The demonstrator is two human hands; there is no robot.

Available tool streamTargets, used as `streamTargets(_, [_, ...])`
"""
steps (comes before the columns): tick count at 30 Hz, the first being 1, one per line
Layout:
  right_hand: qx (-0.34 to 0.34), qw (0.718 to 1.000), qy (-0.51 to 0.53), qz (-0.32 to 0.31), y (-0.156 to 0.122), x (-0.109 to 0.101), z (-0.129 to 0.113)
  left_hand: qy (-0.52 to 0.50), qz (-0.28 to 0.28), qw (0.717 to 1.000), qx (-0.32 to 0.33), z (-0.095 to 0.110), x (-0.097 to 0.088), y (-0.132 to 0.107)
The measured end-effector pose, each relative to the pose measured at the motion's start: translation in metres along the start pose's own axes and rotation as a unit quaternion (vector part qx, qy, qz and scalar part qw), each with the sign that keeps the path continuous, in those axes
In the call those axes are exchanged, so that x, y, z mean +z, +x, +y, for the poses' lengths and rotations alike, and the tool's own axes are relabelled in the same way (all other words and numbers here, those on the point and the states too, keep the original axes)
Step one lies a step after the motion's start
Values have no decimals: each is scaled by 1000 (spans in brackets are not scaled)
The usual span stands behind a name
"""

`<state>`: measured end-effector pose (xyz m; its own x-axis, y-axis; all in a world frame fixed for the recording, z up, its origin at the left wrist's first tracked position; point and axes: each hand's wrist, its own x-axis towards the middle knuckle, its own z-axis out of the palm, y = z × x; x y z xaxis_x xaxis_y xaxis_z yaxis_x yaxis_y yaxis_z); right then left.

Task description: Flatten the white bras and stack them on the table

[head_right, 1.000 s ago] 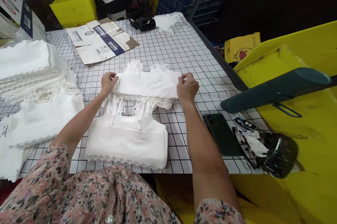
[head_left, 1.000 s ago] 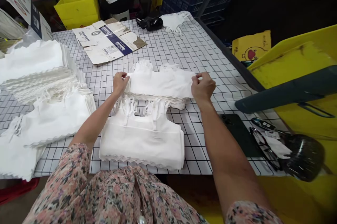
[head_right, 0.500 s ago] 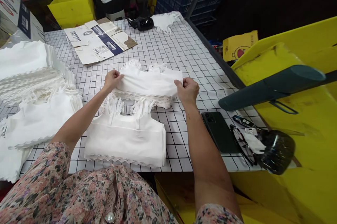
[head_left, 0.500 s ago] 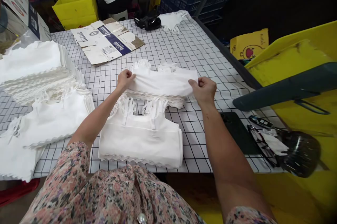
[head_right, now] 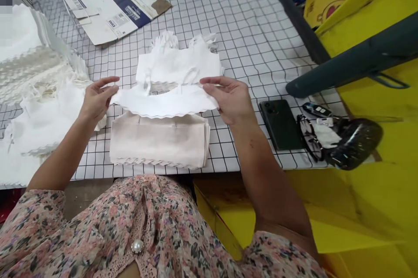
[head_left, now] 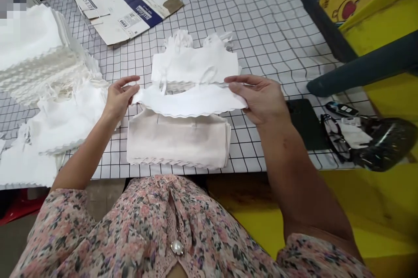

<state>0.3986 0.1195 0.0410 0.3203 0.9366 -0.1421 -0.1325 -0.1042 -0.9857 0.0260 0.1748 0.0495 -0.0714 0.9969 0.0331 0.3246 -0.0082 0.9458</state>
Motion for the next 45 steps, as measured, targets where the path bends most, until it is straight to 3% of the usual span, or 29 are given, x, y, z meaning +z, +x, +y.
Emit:
streamTargets(5, [-46, 999, -26, 1, -69, -7, 4, -52, -30, 997, -41, 12, -18, -74])
streamTargets(9, [-37, 994, -99, -20, -114, -24, 26, -53, -59, 992, -102, -3, -24, -122])
streamTargets(12, [-15, 990, -133, -39, -128, -34, 50, -42, -61, 988, -135, -26, -24, -139])
streamTargets(15, [-24, 979, -194, -52, -134, -43, 63, 7, -49, 993, -111, -40, -27, -141])
streamTargets(17, [-77, 951, -298, -30, -137, -45, 64, 89, -28, 994, -53, -40, -27, -142])
streamTargets(20, [-171, 865, -472, 4, -144, -33, 65, 227, -6, 971, 70, -34, -12, -146])
streamTargets(23, [-216, 803, -550, -75, -148, -9, 76, 296, -90, 942, 133, -35, 17, -151])
streamTargets(26, [-230, 781, -561, -148, -150, 7, 91, 312, -143, 929, 136, -45, 38, -157])
streamTargets(29, [-244, 781, -549, -171, -147, 5, 99, 307, -135, 934, 126, -52, 36, -157])
streamTargets(32, [-283, 817, -485, -129, -122, -10, 94, 271, -121, 947, 128, -48, 23, -137])
streamTargets(36, [-293, 864, -410, 24, -29, -28, 72, 147, -46, 980, 129, -30, 20, -59])
streamTargets(41, [-191, 875, -426, 129, 111, -19, 53, 45, 9, 999, 12, -14, 61, 62])
streamTargets(45, [-139, 882, -427, 142, 158, -3, 58, 72, 45, 995, -61, -21, 88, 110])
